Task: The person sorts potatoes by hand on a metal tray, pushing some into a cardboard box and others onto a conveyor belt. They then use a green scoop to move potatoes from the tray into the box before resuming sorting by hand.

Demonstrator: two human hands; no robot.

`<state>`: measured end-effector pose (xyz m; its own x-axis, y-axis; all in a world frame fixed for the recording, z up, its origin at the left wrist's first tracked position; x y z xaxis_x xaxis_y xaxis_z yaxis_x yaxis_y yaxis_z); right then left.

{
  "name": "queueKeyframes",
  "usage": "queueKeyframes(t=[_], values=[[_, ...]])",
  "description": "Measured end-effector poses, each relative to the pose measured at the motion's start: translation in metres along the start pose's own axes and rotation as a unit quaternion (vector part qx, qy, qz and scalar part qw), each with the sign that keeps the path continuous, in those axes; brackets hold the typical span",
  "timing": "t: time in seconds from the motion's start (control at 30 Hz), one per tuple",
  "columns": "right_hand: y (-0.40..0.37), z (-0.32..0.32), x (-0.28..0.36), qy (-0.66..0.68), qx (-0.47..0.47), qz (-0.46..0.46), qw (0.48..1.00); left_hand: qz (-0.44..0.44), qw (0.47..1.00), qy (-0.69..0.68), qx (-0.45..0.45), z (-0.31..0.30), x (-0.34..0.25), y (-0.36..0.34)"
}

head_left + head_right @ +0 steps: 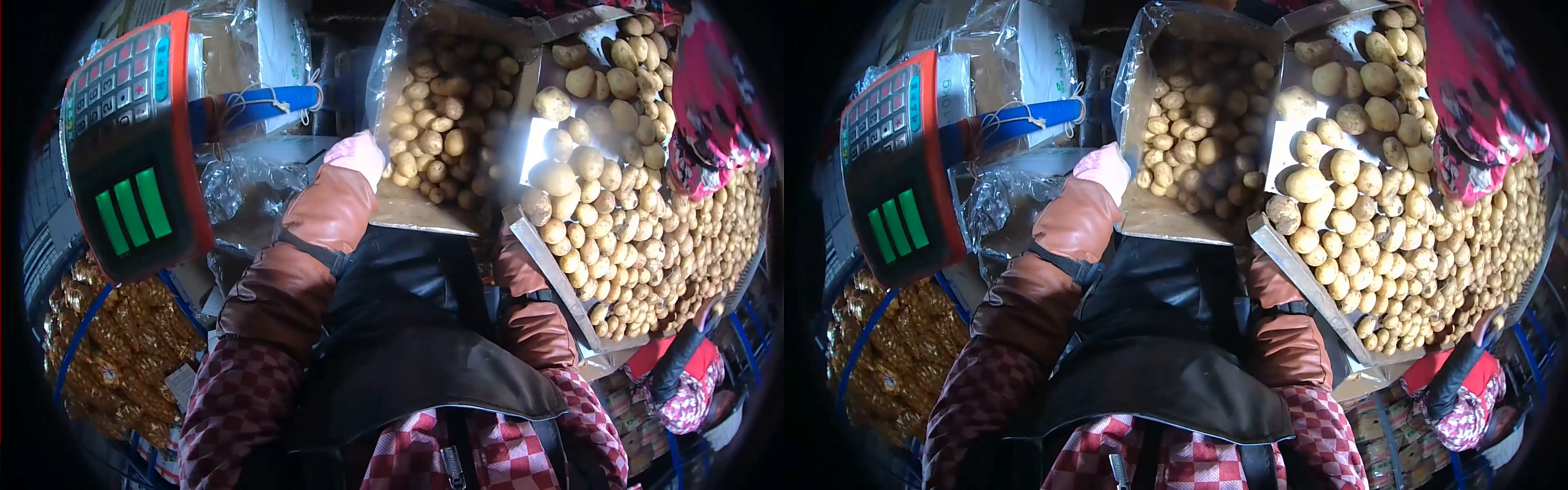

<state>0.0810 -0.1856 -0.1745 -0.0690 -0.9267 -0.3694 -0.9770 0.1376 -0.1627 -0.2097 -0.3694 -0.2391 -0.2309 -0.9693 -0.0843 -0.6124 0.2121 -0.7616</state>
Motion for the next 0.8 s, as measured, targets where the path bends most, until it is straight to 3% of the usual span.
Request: queueKeyframes(t=[0.2, 0.4, 0.47, 0.53, 0.6, 0.67, 0.7, 0.8], values=[[0.011, -0.003, 0.005, 0.013, 0.002, -0.001, 1.000, -0.040, 0.999, 0.012, 0.007, 0.002, 0.023, 0.013], [0.051, 0.007, 0.035, 0.166, -0.012, 0.064, 0.984, -0.037, 0.995, 0.094, 0.013, 0.003, 0.025, 0.024], [0.062, 0.016, 0.051, 0.225, -0.024, 0.090, 0.970, -0.024, 0.998, 0.056, -0.010, -0.007, 0.052, 0.037], [0.069, 0.021, 0.064, 0.275, -0.037, 0.105, 0.955, -0.084, 0.995, -0.032, -0.041, -0.023, 0.100, 0.048], [0.068, 0.024, 0.070, 0.307, -0.049, 0.129, 0.942, -0.088, 0.992, -0.069, -0.051, -0.018, 0.114, 0.057], [0.067, 0.046, 0.054, 0.346, -0.082, 0.197, 0.914, -0.048, 0.998, 0.002, -0.036, -0.007, 0.090, 0.035], [0.063, 0.058, 0.043, 0.357, -0.097, 0.230, 0.900, -0.061, 0.996, -0.001, -0.072, -0.008, 0.074, 0.022], [0.043, 0.103, 0.026, 0.393, -0.151, 0.309, 0.853, -0.087, 0.996, -0.005, -0.008, -0.014, 0.060, 0.016]])
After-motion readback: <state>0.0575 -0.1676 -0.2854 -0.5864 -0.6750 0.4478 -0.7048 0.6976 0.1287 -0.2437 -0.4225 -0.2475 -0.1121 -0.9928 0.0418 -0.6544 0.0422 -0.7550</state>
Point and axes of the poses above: each hand's wrist, its own y-axis towards the middle knuckle, its own z-axis out of the palm, x = y × z, the point moved 7 cm from there along y, towards the middle knuckle, and after that the axes turned 6 degrees about y, right-handed, at the moved point
